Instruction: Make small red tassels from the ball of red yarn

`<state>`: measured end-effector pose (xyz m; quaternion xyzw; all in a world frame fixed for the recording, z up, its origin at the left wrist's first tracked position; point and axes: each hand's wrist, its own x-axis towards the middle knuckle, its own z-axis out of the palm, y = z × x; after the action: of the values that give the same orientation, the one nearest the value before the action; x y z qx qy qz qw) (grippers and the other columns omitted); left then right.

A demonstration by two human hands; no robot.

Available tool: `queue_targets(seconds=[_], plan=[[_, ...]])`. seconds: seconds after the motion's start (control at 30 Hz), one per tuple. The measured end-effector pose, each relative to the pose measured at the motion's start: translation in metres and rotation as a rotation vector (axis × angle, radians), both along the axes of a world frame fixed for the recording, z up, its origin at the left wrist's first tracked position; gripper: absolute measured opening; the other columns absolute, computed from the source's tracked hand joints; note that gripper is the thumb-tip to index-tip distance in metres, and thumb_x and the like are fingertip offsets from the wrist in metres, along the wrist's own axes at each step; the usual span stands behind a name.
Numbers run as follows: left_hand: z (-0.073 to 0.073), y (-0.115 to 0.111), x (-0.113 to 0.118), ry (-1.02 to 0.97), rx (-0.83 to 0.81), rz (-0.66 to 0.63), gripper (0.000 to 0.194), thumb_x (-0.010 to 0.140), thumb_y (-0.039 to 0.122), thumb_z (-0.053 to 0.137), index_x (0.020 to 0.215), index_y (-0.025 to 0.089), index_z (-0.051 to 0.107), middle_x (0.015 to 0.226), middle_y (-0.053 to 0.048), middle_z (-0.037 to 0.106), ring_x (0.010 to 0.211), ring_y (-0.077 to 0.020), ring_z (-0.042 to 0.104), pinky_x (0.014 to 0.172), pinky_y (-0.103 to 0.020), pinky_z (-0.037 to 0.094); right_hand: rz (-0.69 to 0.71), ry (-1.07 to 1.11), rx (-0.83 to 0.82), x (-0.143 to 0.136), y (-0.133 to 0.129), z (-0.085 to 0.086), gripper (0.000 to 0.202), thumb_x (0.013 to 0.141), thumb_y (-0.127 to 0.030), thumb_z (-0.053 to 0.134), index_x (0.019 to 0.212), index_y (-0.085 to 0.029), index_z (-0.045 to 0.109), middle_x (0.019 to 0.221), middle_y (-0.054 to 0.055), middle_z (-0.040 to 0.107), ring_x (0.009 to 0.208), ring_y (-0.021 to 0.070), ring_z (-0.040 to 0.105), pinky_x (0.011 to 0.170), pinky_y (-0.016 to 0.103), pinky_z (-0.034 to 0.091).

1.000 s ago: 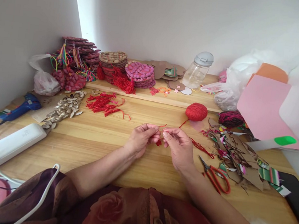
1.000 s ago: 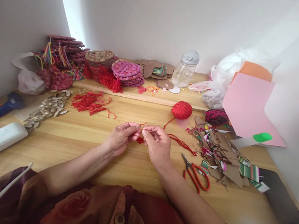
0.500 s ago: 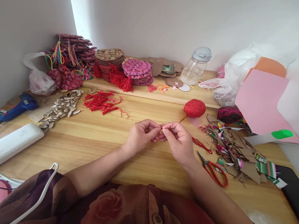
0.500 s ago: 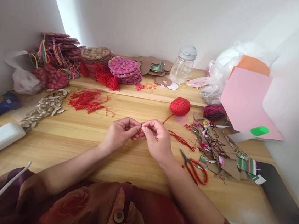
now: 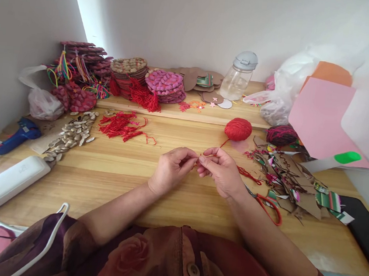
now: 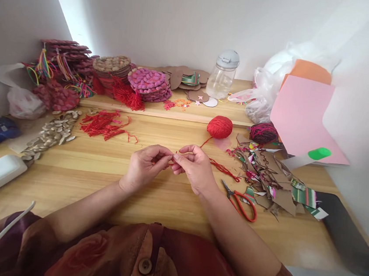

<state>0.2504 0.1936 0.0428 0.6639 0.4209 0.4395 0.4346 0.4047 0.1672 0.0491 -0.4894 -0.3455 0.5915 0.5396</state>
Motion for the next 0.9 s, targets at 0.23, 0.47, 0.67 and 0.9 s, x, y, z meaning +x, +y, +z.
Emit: queue_targets(seconds=[0.23,0.47,0.67,0.9], plan=[[0.0,0.001,-0.001,0.067,0.095,0.016,0.008,0.082,0.026,0.066,0.083,0.023,0.074,0.079,-0.004,0.071,0.071,-0.0158,0.062,0.075,-0.026,0.047,-0.041,-0.05,-0.029,0.002,0.001,-0.001,0.024,0.065,-0.031,0.083,0.077,-0.016,0.068,0.063,0.002,0.07,0.055,0.0132,0.066,0.051,0.023,0.054],[0.001,0.002,-0.002,0.078,0.086,0.017,0.008,0.081,0.027,0.067,0.082,0.022,0.073,0.077,-0.004,0.07,0.072,-0.016,0.062,0.073,-0.025,0.047,0.013,-0.06,-0.079,0.002,0.003,-0.002,0.025,0.062,-0.032,0.084,0.075,-0.016,0.071,0.065,0.003,0.07,0.055,0.0118,0.064,0.048,0.022,0.052],[-0.004,0.008,-0.004,-0.034,-0.137,-0.122,0.015,0.083,0.032,0.065,0.084,0.017,0.066,0.07,-0.003,0.067,0.059,-0.0123,0.06,0.059,-0.024,0.05,0.18,-0.005,-0.183,0.01,0.003,0.0,0.028,0.064,-0.037,0.082,0.068,-0.016,0.064,0.063,-0.001,0.063,0.05,0.0079,0.057,0.041,0.018,0.042],[-0.005,0.013,-0.002,-0.305,-0.352,-0.241,0.025,0.077,0.035,0.073,0.086,0.016,0.059,0.065,0.0,0.065,0.053,-0.0094,0.059,0.052,-0.021,0.05,0.368,0.34,-0.321,0.015,0.005,0.003,0.019,0.071,-0.03,0.077,0.075,-0.015,0.066,0.063,-0.003,0.058,0.049,0.0055,0.046,0.039,0.017,0.029]])
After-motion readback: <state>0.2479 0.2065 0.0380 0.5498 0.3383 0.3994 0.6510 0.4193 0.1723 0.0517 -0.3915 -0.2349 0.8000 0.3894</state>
